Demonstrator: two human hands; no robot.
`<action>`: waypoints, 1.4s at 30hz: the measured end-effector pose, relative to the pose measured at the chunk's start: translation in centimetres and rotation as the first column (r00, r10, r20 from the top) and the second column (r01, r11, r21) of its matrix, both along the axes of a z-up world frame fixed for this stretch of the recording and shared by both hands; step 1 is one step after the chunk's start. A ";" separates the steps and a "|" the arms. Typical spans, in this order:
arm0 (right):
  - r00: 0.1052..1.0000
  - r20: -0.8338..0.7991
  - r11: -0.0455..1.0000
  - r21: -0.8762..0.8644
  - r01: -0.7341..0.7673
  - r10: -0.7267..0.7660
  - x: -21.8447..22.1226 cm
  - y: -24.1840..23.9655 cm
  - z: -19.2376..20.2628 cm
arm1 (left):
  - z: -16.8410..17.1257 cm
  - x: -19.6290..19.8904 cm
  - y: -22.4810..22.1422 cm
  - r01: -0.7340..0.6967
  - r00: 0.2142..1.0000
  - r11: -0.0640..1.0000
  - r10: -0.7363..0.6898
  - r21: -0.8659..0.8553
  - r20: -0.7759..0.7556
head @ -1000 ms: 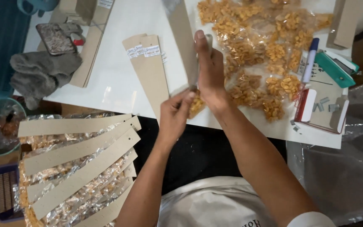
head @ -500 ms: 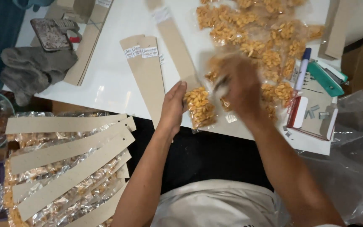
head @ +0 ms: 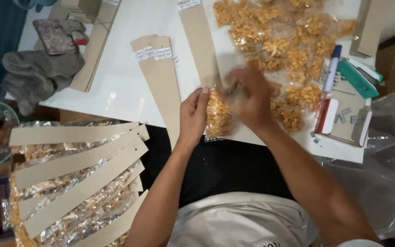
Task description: Stapling small plastic bags of nuts onto cardboard display strips using a handheld stapler.
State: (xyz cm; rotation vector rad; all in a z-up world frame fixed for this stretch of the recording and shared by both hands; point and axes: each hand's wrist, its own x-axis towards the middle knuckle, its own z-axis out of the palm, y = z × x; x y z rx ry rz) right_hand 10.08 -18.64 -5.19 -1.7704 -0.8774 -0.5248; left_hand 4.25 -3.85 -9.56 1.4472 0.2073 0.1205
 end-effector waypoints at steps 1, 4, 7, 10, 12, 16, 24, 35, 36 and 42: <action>0.986 -0.167 0.971 0.234 0.058 -0.018 0.4 0.8 1.4 | -0.6 -0.1 -0.1 -0.009 1.000 0.999 0.008 0.043 0.026; 0.579 -0.796 0.807 0.220 0.548 -0.176 0.7 4.3 4.4 | -0.1 -0.6 -0.7 -0.033 0.996 0.984 0.017 0.178 0.091; 0.451 -0.889 0.829 0.313 0.463 0.084 1.3 4.2 5.2 | 5.1 -1.8 -1.3 0.054 0.989 0.963 -0.088 0.262 0.117; 0.639 -0.761 0.836 0.423 0.350 0.117 1.2 3.2 3.7 | 3.9 -2.0 -1.5 0.119 0.987 0.927 -0.148 0.356 0.055; 0.598 -0.801 0.801 0.373 0.469 0.024 0.6 2.7 3.0 | 3.8 -2.0 -2.2 0.116 0.975 0.929 -0.173 0.352 0.136; 0.614 -0.658 0.877 -0.156 0.455 -0.435 -0.1 -2.3 2.0 | 2.8 -1.4 -2.8 0.088 0.985 0.922 -0.136 0.376 0.102; 0.767 0.093 0.435 -0.778 0.453 -0.634 4.4 -12.6 -3.3 | 5.9 0.1 -0.5 -0.054 0.973 0.983 0.013 -0.173 -0.231; 0.902 -0.419 0.815 -0.556 -0.165 -0.103 3.4 -3.5 3.7 | 4.0 0.8 0.2 0.065 0.950 0.934 -0.165 -0.351 -0.264; 0.915 -0.373 0.805 -0.585 -0.102 -0.155 3.9 -2.9 3.0 | 4.9 0.5 0.2 0.087 0.954 0.958 -0.160 -0.275 -0.255; 0.834 -0.465 0.930 -0.339 0.143 -0.297 2.7 0.0 4.3 | 4.6 0.2 -0.3 0.082 0.994 0.991 -0.089 -0.107 -0.066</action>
